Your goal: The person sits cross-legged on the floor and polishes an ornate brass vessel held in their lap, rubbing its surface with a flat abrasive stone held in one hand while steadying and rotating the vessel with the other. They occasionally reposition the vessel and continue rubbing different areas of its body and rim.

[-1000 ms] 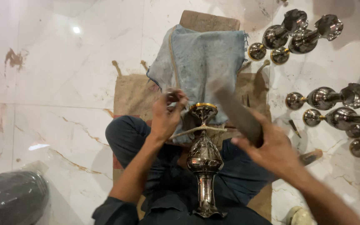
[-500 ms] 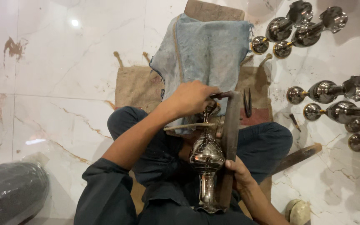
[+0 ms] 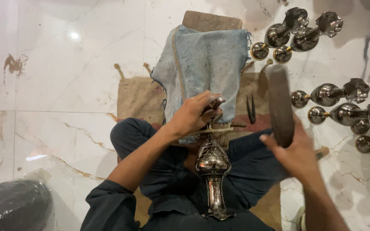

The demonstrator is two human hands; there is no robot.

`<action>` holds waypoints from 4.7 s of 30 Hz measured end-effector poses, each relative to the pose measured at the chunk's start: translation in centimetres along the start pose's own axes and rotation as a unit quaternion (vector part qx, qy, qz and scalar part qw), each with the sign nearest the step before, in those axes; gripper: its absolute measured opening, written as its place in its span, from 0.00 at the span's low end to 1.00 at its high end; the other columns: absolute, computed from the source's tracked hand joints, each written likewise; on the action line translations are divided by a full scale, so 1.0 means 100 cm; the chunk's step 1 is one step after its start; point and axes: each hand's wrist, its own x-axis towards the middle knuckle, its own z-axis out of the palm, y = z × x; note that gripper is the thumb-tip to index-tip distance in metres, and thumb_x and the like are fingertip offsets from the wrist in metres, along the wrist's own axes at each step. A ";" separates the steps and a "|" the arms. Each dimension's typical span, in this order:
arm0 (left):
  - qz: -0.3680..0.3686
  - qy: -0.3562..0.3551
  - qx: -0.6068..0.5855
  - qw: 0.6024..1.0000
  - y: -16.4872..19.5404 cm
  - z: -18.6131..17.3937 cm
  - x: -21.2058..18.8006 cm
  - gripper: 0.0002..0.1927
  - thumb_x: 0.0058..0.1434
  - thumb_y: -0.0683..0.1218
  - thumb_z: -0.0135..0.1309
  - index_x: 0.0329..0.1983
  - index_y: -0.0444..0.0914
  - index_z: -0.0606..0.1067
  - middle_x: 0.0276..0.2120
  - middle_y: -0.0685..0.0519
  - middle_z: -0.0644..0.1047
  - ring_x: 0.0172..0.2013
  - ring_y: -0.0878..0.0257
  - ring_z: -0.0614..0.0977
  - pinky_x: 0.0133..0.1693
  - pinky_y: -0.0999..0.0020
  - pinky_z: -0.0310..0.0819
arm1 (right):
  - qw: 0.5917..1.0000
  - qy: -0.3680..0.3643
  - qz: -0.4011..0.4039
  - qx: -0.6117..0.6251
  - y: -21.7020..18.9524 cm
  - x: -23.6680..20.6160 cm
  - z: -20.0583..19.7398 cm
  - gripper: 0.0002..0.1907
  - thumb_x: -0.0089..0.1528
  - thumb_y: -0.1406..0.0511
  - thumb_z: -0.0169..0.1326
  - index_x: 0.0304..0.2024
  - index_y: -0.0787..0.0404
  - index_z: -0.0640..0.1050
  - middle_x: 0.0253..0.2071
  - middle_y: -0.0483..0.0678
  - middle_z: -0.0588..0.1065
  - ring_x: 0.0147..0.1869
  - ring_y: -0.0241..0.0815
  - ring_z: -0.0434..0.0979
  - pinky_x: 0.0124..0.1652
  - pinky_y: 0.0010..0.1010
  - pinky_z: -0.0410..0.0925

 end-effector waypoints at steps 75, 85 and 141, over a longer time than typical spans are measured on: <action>-0.037 0.250 -0.060 0.966 -0.037 0.041 -0.043 0.10 0.65 0.39 0.62 0.45 0.33 0.74 0.37 0.50 0.80 0.38 0.67 0.83 0.40 0.72 0.80 | 0.825 -0.084 -0.406 -0.384 -0.165 0.070 -0.044 0.42 0.59 0.49 0.56 0.76 0.40 0.60 0.37 0.47 0.75 0.27 0.40 0.74 0.24 0.32 0.73; -0.142 0.199 -0.055 0.968 -0.033 -0.001 -0.053 0.12 0.65 0.40 0.58 0.51 0.36 0.74 0.38 0.47 0.82 0.39 0.54 0.86 0.43 0.62 0.80 | 0.957 -0.287 0.032 0.027 -0.046 0.020 0.037 0.38 0.53 0.56 0.69 0.62 0.56 0.68 0.47 0.50 0.84 0.52 0.45 0.85 0.57 0.44 0.73; -0.017 0.067 -0.029 0.997 -0.008 0.008 -0.034 0.14 0.66 0.44 0.60 0.53 0.36 0.76 0.41 0.49 0.78 0.40 0.60 0.84 0.42 0.67 0.80 | 0.960 0.014 -0.270 -0.071 -0.080 0.057 -0.031 0.38 0.63 0.64 0.61 0.72 0.56 0.60 0.39 0.58 0.80 0.38 0.49 0.84 0.37 0.40 0.77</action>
